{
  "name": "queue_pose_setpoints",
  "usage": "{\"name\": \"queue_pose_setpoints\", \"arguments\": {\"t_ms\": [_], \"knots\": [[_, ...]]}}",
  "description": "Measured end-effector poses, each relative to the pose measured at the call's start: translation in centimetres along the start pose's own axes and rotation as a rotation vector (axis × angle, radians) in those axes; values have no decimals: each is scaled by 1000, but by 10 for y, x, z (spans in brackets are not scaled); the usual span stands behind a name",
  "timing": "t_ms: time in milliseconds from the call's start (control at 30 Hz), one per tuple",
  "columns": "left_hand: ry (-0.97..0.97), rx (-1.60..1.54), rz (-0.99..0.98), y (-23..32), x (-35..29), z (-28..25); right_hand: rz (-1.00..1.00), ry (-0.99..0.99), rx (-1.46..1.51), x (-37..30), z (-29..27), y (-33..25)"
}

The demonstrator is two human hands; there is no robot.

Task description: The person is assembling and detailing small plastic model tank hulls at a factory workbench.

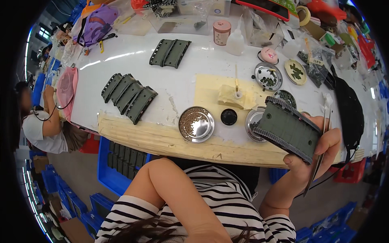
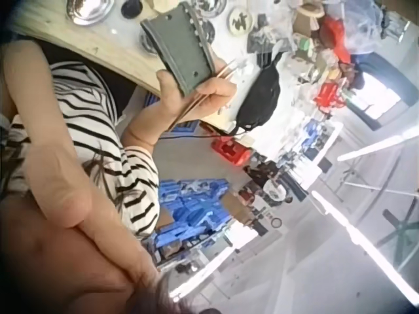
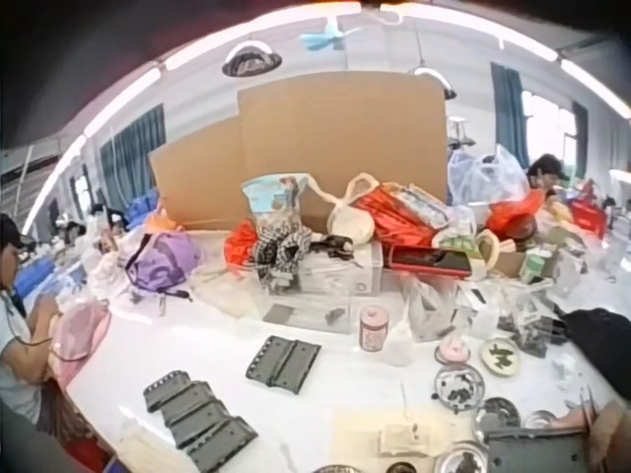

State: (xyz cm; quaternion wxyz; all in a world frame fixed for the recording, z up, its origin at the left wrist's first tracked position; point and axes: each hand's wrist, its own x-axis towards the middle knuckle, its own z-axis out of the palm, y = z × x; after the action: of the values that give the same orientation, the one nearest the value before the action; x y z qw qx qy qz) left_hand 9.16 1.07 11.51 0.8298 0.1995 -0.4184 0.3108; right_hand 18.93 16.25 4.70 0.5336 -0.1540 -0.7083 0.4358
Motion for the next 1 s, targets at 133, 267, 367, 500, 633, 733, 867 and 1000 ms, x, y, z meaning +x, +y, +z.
{"name": "queue_pose_setpoints", "arguments": {"t_ms": [133,267,367,500,633,733,867,1000], "knots": [[27,-107,-213,7,-24,-11,45,116,77,-2,21,3],[295,832,-253,48,-85,-16,66,-11,-20,-8,22,1],[908,1214,-133,53,-123,0,77,-82,21,-18,39,-1],[1134,952,398,38,-142,-13,-92,-213,-100,-26,60,-2],[1179,657,643,27,-149,-24,-203,-285,-198,-28,65,0],[1382,597,608,18,-152,-19,-253,-284,-271,-42,71,3],[1285,809,709,30,-134,-14,-250,-340,-288,-39,57,9],[1347,1018,712,35,-141,-4,123,-206,-36,-32,17,16]]}}
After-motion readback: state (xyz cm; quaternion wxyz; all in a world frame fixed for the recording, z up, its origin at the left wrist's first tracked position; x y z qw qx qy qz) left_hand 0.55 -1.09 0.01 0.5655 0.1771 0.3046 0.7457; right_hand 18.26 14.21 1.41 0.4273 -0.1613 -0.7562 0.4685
